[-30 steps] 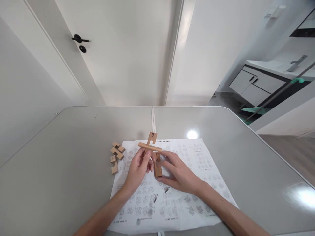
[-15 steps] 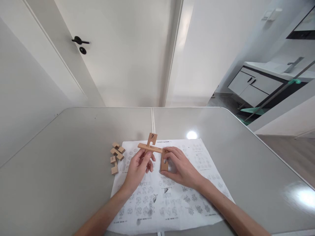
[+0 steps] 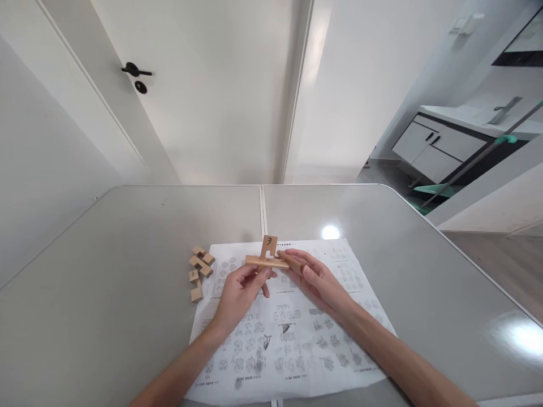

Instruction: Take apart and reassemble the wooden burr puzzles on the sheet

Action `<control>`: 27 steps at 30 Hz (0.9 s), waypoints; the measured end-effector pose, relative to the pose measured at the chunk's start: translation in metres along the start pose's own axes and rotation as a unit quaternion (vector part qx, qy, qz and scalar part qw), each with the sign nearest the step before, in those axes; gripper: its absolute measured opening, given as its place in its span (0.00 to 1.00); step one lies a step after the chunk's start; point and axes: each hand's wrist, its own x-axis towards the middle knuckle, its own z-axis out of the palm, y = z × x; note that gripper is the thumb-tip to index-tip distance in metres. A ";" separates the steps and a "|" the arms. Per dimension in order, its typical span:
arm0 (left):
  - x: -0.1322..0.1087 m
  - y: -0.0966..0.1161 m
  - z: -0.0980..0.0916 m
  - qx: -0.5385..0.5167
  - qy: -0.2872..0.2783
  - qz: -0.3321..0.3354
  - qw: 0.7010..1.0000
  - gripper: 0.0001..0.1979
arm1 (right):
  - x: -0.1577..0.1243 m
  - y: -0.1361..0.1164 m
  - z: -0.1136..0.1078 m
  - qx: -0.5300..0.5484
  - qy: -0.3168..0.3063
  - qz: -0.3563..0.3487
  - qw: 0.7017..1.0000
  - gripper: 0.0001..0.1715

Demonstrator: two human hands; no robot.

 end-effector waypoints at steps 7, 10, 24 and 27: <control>-0.001 0.007 0.001 0.005 -0.006 -0.005 1.000 0.18 | 0.000 0.005 0.003 -0.009 -0.021 0.014 1.000 0.48; 0.000 0.004 0.000 0.011 -0.013 0.000 1.000 0.18 | 0.001 0.007 0.002 -0.013 -0.029 0.017 0.999 0.50; -0.008 -0.009 0.007 0.166 -0.107 0.046 0.979 0.19 | 0.000 0.001 0.009 0.041 -0.066 0.019 0.997 0.47; -0.009 -0.006 0.008 0.211 -0.131 0.068 0.966 0.19 | 0.000 -0.002 0.009 0.051 -0.070 0.022 0.996 0.44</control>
